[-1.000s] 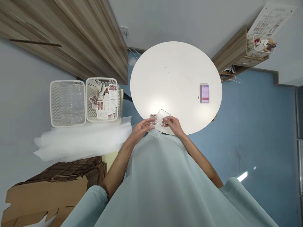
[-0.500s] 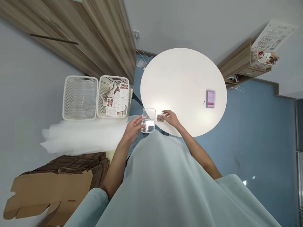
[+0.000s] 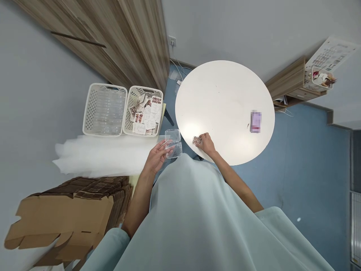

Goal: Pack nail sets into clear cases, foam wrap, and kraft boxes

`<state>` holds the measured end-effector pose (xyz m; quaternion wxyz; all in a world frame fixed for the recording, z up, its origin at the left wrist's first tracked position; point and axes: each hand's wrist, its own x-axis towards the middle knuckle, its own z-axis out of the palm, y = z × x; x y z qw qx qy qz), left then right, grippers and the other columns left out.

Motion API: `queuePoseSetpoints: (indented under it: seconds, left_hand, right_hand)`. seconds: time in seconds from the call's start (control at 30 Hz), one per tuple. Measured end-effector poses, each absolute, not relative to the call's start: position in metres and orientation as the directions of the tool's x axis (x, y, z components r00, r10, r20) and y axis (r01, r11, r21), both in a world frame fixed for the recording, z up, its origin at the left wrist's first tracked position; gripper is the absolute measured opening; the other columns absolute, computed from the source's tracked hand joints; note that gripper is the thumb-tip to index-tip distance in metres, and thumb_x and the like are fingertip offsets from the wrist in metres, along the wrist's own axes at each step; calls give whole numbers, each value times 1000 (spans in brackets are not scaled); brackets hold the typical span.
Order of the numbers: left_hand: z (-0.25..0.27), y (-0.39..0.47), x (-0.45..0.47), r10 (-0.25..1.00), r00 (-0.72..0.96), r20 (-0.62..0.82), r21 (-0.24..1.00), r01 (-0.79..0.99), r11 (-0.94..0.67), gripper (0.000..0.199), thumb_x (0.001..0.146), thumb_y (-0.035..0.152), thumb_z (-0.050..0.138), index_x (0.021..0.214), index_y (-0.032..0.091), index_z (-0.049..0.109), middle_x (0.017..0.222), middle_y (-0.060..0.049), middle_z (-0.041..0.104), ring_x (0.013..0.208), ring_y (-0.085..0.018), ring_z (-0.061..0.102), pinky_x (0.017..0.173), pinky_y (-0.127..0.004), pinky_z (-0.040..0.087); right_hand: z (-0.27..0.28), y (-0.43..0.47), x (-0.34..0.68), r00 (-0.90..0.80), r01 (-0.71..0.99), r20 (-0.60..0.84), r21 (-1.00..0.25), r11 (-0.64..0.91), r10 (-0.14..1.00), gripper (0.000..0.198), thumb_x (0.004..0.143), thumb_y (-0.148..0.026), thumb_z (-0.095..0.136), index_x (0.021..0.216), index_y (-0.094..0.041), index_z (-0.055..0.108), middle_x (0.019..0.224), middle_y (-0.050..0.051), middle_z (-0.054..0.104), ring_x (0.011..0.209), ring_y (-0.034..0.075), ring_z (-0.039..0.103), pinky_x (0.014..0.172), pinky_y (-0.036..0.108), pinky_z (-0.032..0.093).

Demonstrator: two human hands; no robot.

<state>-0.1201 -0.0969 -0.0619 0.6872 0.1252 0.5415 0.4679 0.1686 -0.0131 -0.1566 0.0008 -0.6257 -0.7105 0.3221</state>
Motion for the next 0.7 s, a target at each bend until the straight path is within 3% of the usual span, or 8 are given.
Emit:
queuePoseSetpoints:
  seconds: [0.23, 0.43, 0.6, 0.7]
  left_hand:
    - [-58, -82, -107, 790, 15, -613, 688, -481, 543, 59, 79, 13, 84, 135, 21, 66, 156, -13, 61, 130, -28, 69, 108, -39, 60]
    - [-56, -62, -83, 784, 103, -612, 676, -446, 586, 65, 78, 12, 86, 139, 20, 65, 156, -13, 61, 126, -26, 70, 112, -41, 57]
    - [-51, -48, -57, 784, 186, -592, 675, -417, 609, 64, 79, 12, 85, 139, 22, 65, 159, -13, 58, 131, -27, 68, 115, -43, 55]
    - [-47, -42, -41, 782, 219, -583, 676, -403, 617, 64, 78, 12, 85, 138, 22, 66, 160, -13, 57, 132, -28, 68, 116, -43, 54]
  right_hand:
    - [-153, -19, 179, -186, 831, -383, -552, -63, 905, 29, 92, -28, 70, 117, -20, 57, 114, 10, 69, 100, 25, 62, 84, 34, 48]
    - [-131, -29, 206, -119, 722, -304, -680, -127, 945, 17, 96, -26, 55, 111, -22, 58, 108, 8, 71, 96, 24, 61, 85, 36, 47]
    - [-92, -28, 230, 48, 546, -246, -805, -231, 968, 22, 91, -40, 64, 108, -26, 59, 108, 5, 71, 94, 23, 61, 87, 38, 49]
    - [-59, -26, 236, 118, 418, -174, -884, -208, 978, 29, 90, -46, 69, 108, -26, 60, 109, 4, 71, 93, 22, 62, 91, 39, 50]
